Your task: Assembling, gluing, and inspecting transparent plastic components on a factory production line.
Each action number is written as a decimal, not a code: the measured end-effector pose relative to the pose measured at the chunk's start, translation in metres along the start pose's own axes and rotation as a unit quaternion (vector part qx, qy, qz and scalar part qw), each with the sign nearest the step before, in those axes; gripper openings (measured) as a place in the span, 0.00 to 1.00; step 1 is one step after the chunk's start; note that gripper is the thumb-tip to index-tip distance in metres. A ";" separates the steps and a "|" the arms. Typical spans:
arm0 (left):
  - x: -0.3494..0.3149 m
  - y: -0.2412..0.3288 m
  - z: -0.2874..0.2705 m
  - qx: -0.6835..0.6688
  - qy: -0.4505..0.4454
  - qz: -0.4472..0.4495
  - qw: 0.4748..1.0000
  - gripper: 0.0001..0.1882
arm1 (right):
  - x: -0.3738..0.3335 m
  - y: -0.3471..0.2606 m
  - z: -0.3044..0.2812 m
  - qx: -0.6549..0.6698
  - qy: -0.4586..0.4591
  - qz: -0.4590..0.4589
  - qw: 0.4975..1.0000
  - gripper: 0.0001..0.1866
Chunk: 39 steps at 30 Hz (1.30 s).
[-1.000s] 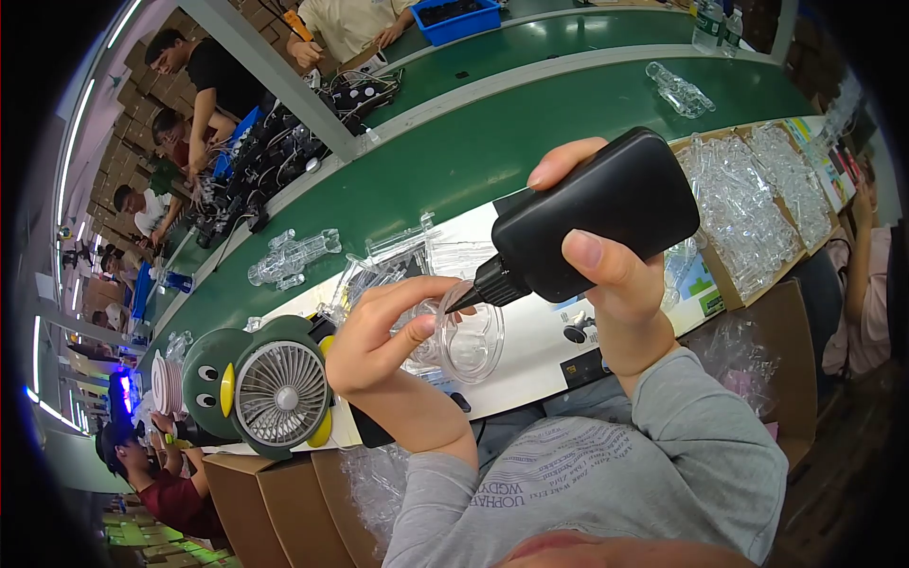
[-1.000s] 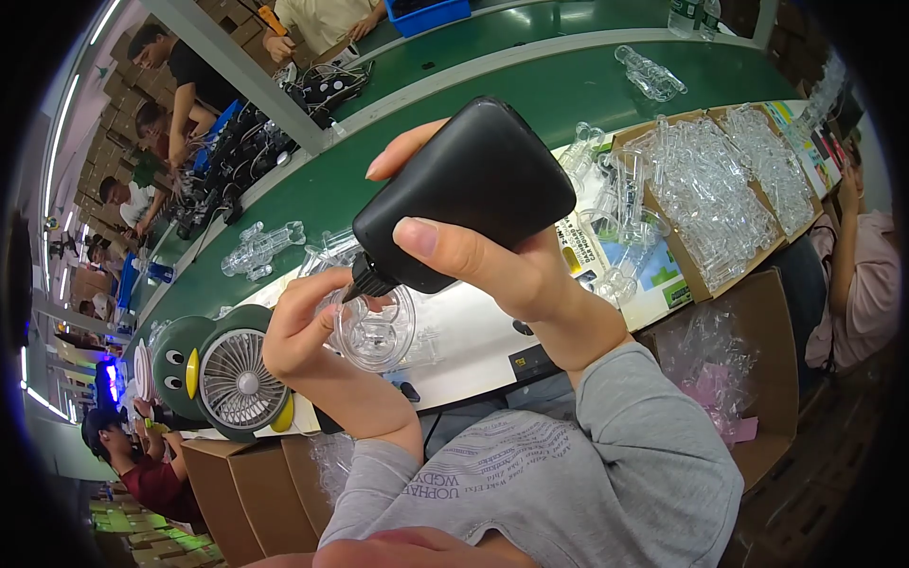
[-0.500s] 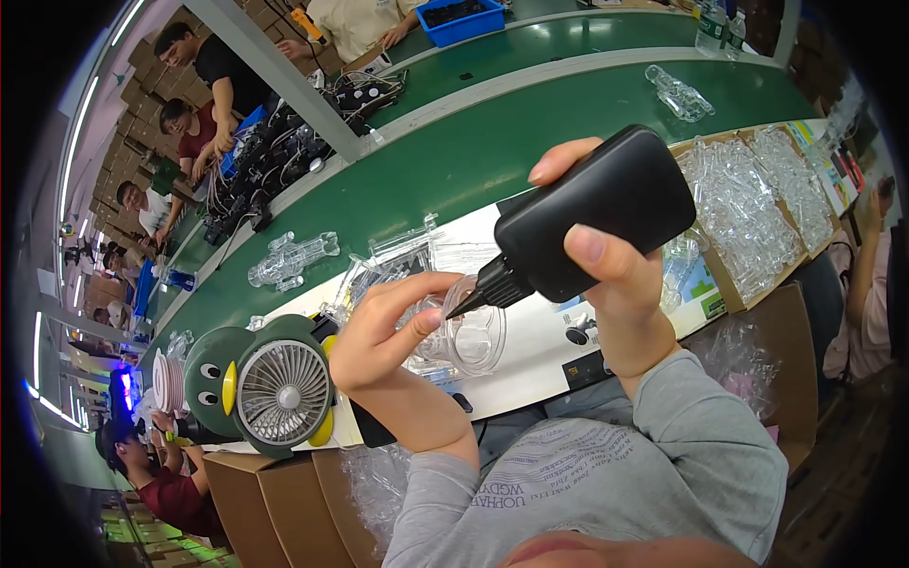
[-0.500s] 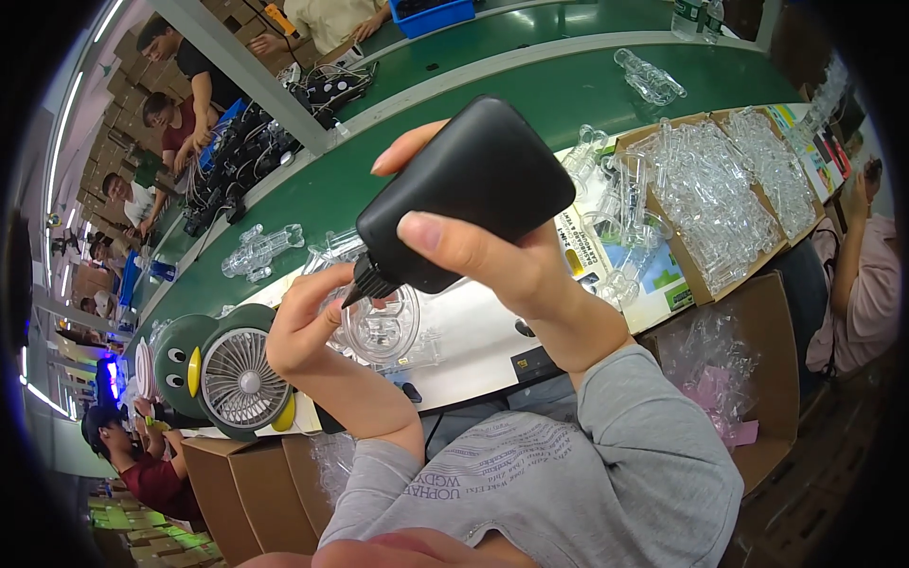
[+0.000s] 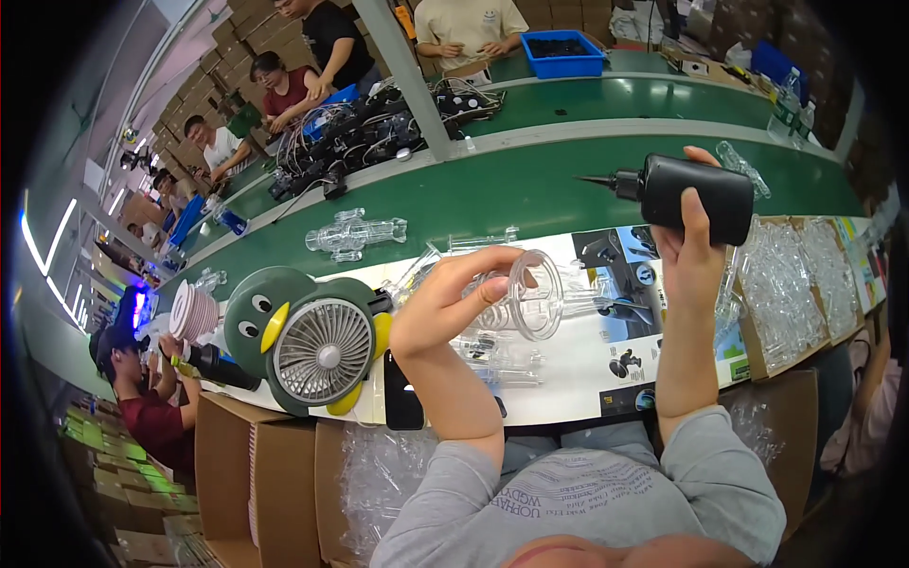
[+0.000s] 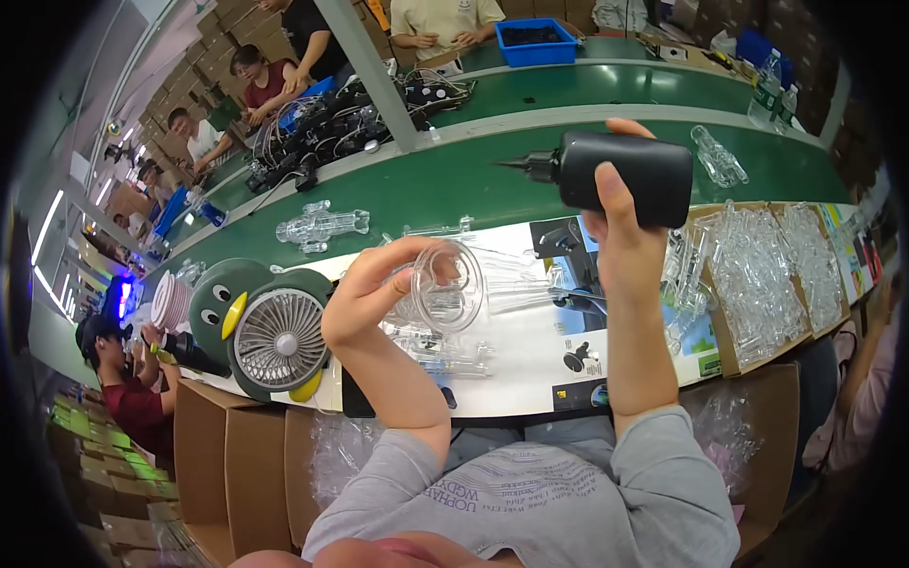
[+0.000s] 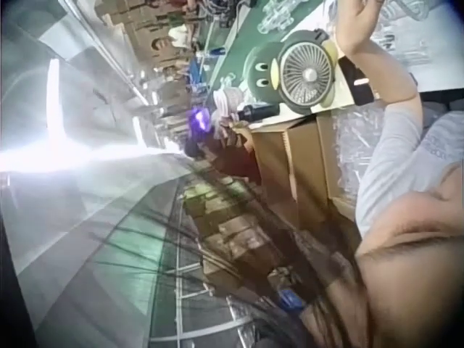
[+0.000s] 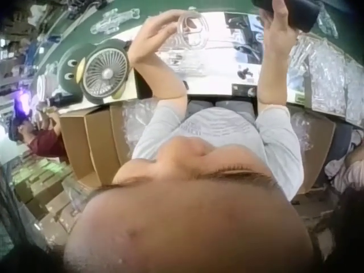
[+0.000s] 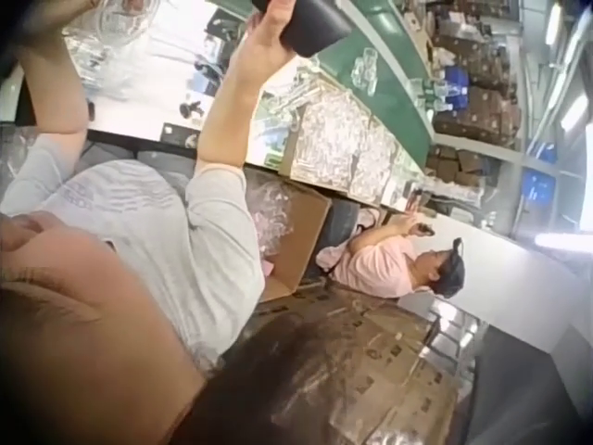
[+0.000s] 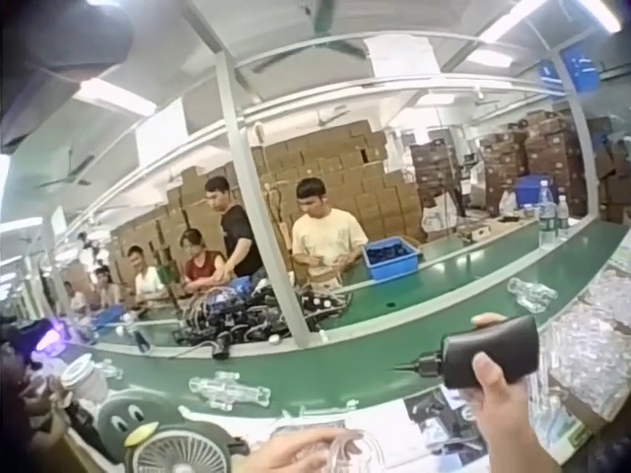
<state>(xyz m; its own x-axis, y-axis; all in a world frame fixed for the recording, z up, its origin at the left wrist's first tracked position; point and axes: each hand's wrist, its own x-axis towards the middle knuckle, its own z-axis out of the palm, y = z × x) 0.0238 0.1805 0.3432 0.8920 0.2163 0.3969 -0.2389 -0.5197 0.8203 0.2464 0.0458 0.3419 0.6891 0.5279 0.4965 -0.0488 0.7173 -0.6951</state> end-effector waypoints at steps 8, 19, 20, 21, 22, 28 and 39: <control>-0.018 0.003 -0.004 -0.076 0.187 0.053 0.978 0.19 | 0.025 -0.003 -0.026 -0.234 -0.058 0.090 0.966 0.24; -0.016 0.007 -0.009 -0.043 0.413 0.129 0.900 0.19 | 0.032 0.043 -0.092 -0.667 -0.299 -0.095 0.676 0.28; -0.014 0.004 -0.007 -0.045 0.408 0.131 0.902 0.19 | 0.031 0.049 -0.096 -0.687 -0.339 -0.081 0.637 0.29; -0.011 0.002 -0.005 -0.042 0.402 0.131 0.905 0.20 | 0.031 0.056 -0.105 -0.708 -0.373 -0.095 0.592 0.31; -0.008 0.001 -0.004 -0.036 0.397 0.133 0.907 0.20 | 0.031 0.061 -0.112 -0.710 -0.368 -0.099 0.592 0.31; -0.010 0.009 0.005 -0.059 0.311 0.115 0.942 0.20 | 0.030 0.097 -0.116 -0.718 -0.459 -0.154 0.499 0.33; -0.002 0.005 0.009 -0.100 0.251 0.125 0.955 0.19 | 0.026 0.107 -0.145 -0.730 -0.507 -0.094 0.449 0.25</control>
<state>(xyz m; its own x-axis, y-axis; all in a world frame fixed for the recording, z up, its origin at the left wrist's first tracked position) 0.0242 0.1700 0.3430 0.5136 0.5013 0.6964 -0.5326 -0.4501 0.7168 0.3636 0.0705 0.2046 -0.1377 0.9868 0.0855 0.9769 0.1210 0.1763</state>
